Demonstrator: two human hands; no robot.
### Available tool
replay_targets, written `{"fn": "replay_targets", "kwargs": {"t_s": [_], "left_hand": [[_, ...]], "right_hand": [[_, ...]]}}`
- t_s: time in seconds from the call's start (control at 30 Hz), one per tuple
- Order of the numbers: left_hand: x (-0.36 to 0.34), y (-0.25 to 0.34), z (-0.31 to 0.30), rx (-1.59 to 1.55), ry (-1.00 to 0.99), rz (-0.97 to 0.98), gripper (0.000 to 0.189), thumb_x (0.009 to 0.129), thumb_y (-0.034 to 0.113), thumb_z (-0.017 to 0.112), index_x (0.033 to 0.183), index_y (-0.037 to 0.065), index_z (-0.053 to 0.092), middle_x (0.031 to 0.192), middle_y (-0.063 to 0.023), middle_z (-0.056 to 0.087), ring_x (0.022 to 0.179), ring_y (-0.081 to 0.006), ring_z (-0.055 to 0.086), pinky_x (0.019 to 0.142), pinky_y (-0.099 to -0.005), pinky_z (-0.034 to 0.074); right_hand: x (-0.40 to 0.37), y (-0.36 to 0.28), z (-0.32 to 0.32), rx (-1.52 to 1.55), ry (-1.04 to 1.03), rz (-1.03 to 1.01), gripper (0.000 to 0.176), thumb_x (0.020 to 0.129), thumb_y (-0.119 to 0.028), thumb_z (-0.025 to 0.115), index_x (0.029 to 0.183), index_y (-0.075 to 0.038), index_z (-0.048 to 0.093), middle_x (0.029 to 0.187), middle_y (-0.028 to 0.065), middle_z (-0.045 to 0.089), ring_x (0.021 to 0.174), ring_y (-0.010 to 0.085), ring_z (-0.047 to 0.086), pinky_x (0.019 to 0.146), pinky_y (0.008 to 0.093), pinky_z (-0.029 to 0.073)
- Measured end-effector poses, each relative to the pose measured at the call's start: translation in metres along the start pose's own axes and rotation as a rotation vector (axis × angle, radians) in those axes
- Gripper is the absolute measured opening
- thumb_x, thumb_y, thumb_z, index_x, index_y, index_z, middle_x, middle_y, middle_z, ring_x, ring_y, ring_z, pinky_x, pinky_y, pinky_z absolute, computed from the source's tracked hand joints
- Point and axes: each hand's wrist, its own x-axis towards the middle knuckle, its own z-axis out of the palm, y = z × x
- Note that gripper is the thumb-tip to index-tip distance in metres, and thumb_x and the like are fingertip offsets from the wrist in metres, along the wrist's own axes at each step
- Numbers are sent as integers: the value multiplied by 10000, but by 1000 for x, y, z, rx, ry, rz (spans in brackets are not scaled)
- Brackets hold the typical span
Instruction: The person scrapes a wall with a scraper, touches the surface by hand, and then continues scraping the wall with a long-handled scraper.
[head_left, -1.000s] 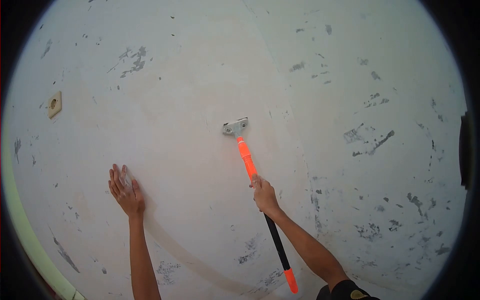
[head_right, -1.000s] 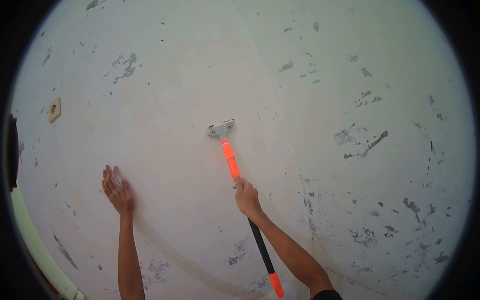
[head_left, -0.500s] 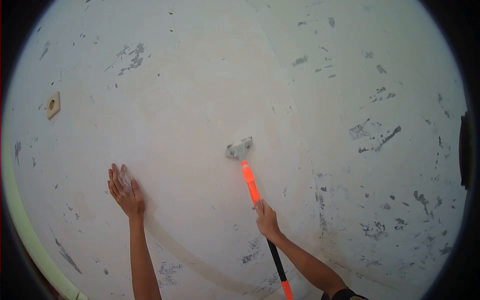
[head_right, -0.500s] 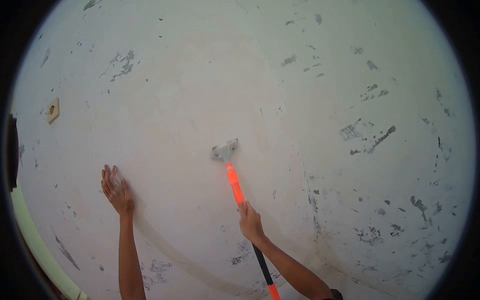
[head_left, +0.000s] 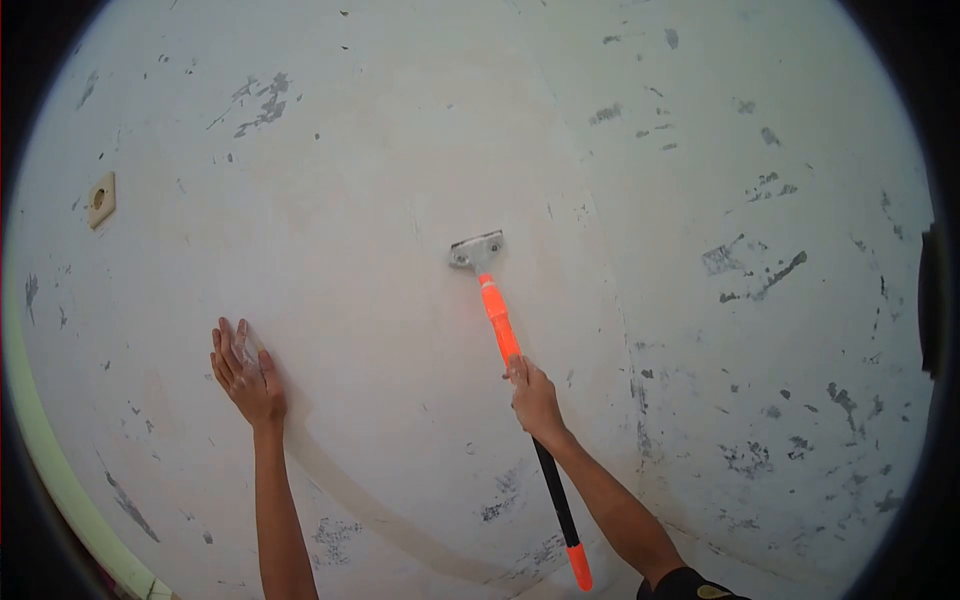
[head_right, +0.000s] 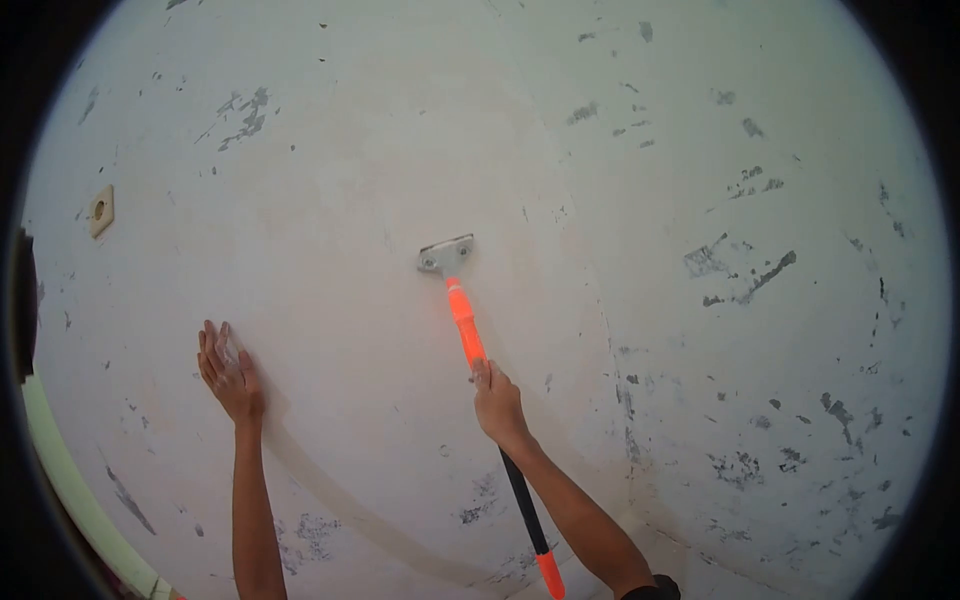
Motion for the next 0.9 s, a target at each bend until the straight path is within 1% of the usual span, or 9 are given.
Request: {"fn": "replay_targets", "kwargs": {"t_s": [0.13, 0.23, 0.43, 0.5, 0.63, 0.7, 0.73, 0.8, 0.9], "left_hand": [[-2, 0, 0, -7, 1, -11, 501, 1018, 276, 456, 1463, 62, 540, 1629, -80, 392, 1541, -295, 275, 1260, -498, 155], [2, -1, 3, -1, 10, -12, 504, 1019, 277, 459, 1467, 61, 536, 1630, -75, 390, 1542, -289, 274, 1260, -495, 158], [1, 3, -1, 5, 3, -9, 502, 1032, 285, 440, 1467, 54, 536, 1629, -80, 392, 1541, -297, 277, 1258, -492, 166], [1, 3, -1, -8, 12, -5, 499, 1032, 281, 435, 1463, 50, 540, 1627, -90, 394, 1537, -308, 283, 1255, -498, 169], [1, 4, -2, -22, 0, 2, 502, 1027, 284, 440, 1457, 48, 545, 1626, -99, 393, 1536, -313, 285, 1254, -507, 166], [0, 1, 1, -11, 2, -8, 507, 1026, 289, 442, 1461, 49, 543, 1625, -103, 394, 1535, -314, 285, 1254, -507, 164], [-3, 1, 0, -9, -9, -12, 507, 1026, 289, 442, 1461, 49, 543, 1625, -103, 394, 1535, -314, 285, 1254, -507, 164], [0, 0, 0, 9, -10, -3, 513, 1025, 294, 446, 1462, 43, 541, 1630, -102, 390, 1537, -313, 283, 1255, -496, 161], [0, 2, -1, -3, -8, -17, 513, 1019, 284, 456, 1463, 41, 540, 1629, -99, 392, 1538, -311, 282, 1255, -490, 161]], "right_hand": [[-2, -3, 0, -5, 15, -49, 576, 1113, -501, 345, 985, -8, 614, 625, 42, 503, 512, 141, 511, 550, 350, 449], [16, -34, -1, 23, -77, 94, 584, 1113, -500, 341, 1003, 0, 621, 634, 41, 513, 507, 140, 514, 558, 349, 461], [-32, 38, 22, 1, 100, -138, 619, 1114, -509, 324, 1007, 11, 641, 688, 54, 590, 526, 136, 554, 557, 343, 472], [-44, 42, 16, 9, 26, 8, 626, 1115, -510, 321, 1001, 14, 643, 707, 87, 602, 556, 166, 580, 588, 365, 481], [4, 5, 9, -79, 79, -128, 617, 1115, -503, 328, 1004, 18, 640, 724, 105, 602, 579, 184, 583, 620, 376, 486], [11, -32, 0, 112, -73, 147, 608, 1110, -506, 348, 1003, 19, 635, 744, 114, 602, 600, 186, 585, 644, 380, 488], [5, -21, 2, 106, -79, 157, 608, 1110, -506, 348, 1003, 19, 635, 744, 114, 602, 600, 186, 585, 644, 380, 488], [-11, 8, 11, 21, 22, -8, 598, 1104, -516, 365, 1001, 10, 632, 686, 87, 574, 552, 161, 557, 572, 369, 473], [-16, 17, 13, 39, 55, -46, 590, 1100, -522, 373, 994, -3, 634, 621, 70, 528, 515, 158, 535, 545, 363, 459]]}}
